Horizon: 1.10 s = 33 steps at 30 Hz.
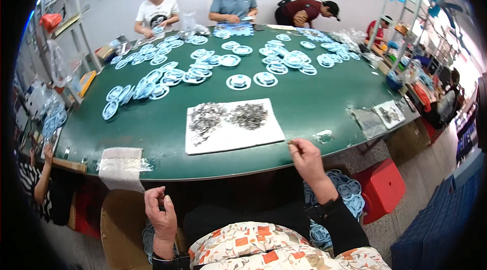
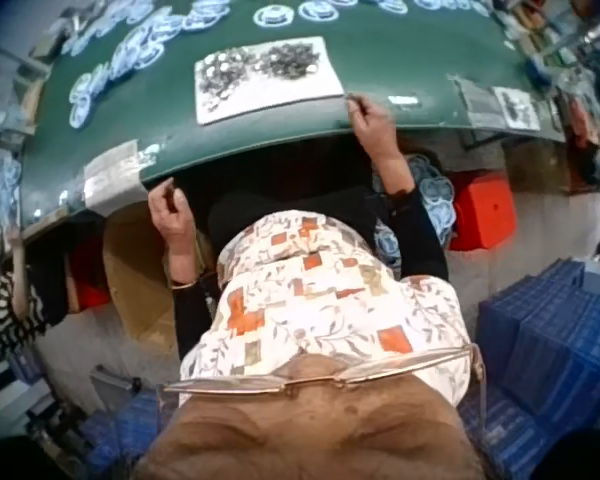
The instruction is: The person assembles light blue face masks by inserting small metal nose clips into the top edge of the mask frames. They work at a green table in a workshop, picking up masks and clips one by one and using a small tool to secure the components. The person also moves a large pile of masks and handles cardboard boxes containing the finished items.
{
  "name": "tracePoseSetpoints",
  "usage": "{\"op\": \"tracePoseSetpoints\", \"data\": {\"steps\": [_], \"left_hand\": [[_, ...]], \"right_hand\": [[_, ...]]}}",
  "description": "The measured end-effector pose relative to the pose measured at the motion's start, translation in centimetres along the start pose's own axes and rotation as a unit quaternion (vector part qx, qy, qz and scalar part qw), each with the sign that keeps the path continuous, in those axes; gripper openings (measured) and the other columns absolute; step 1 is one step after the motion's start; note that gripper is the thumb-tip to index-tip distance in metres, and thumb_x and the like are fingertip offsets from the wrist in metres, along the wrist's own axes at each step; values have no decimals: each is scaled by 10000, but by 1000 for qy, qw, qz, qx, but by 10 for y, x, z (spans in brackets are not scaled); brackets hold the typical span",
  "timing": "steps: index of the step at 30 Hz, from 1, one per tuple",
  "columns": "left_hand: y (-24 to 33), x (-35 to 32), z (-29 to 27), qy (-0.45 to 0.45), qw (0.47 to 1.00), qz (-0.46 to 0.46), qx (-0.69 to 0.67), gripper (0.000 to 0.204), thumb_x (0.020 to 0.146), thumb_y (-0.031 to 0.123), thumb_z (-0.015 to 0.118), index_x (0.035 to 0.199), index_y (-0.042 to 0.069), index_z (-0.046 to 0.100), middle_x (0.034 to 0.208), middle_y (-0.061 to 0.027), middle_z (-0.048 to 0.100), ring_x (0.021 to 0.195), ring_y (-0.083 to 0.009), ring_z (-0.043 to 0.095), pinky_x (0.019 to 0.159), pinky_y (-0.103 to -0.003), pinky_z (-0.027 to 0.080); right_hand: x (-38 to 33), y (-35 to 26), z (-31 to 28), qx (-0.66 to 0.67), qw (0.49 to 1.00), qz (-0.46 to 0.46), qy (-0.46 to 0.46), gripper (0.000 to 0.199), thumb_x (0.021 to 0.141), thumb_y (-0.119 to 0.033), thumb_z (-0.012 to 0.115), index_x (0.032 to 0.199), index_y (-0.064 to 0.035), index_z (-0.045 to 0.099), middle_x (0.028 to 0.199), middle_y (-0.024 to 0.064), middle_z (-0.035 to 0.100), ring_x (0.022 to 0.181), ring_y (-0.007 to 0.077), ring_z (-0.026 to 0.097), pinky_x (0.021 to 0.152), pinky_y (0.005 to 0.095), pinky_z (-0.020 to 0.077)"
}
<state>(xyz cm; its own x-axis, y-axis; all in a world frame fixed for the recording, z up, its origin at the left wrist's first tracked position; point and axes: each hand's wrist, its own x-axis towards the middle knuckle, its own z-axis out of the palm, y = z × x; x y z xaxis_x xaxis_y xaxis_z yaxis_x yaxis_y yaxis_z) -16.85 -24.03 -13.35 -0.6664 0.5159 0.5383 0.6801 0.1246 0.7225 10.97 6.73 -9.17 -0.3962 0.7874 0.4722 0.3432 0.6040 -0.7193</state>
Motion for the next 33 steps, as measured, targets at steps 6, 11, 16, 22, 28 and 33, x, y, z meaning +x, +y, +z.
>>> {"op": "tracePoseSetpoints", "data": {"steps": [6,11,16,22,28,33], "left_hand": [[9,92,62,-87,990,32,108,645,936,194,635,1465,-77,383,1448,-272,471,1333,-411,459,1107,-468,381],[-10,134,104,-197,969,-34,148,795,964,350,638,1500,-130,298,1466,-354,431,1395,-456,400,1164,-487,333],[-30,170,100,-172,964,-146,144,503,986,315,555,1309,-70,576,1213,-262,666,1211,-442,574,1040,-484,448],[-32,214,121,-255,917,-207,225,360,944,323,554,1023,33,750,999,-236,722,967,-426,685,892,-491,535],[-34,241,136,-140,973,-59,174,230,907,209,595,1010,72,748,1031,-160,733,1006,-353,676,912,-457,530],[-57,282,174,-240,963,67,104,310,926,154,502,1107,59,735,1179,-180,670,1138,-349,586,1014,-438,468]], "right_hand": [[7,-1,14,-130,988,-62,-48,187,915,-165,673,1066,-54,673,1021,157,654,870,376,680,770,461,553],[43,19,24,-160,987,-21,-25,280,908,-227,689,1117,-42,667,1041,174,650,913,392,670,808,486,550],[81,26,55,-194,974,55,-100,368,907,-316,690,1115,-13,674,1030,205,689,956,404,672,861,498,531],[111,28,62,-198,953,180,-144,370,886,-309,719,1093,-4,686,1029,218,724,1008,385,683,876,468,532],[124,23,62,-176,982,9,-67,244,913,-207,688,1057,-10,686,953,149,663,860,339,665,792,455,534],[174,-20,118,-78,975,-100,-185,174,894,-114,648,1036,-36,711,953,169,666,875,374,659,808,455,530]]}}
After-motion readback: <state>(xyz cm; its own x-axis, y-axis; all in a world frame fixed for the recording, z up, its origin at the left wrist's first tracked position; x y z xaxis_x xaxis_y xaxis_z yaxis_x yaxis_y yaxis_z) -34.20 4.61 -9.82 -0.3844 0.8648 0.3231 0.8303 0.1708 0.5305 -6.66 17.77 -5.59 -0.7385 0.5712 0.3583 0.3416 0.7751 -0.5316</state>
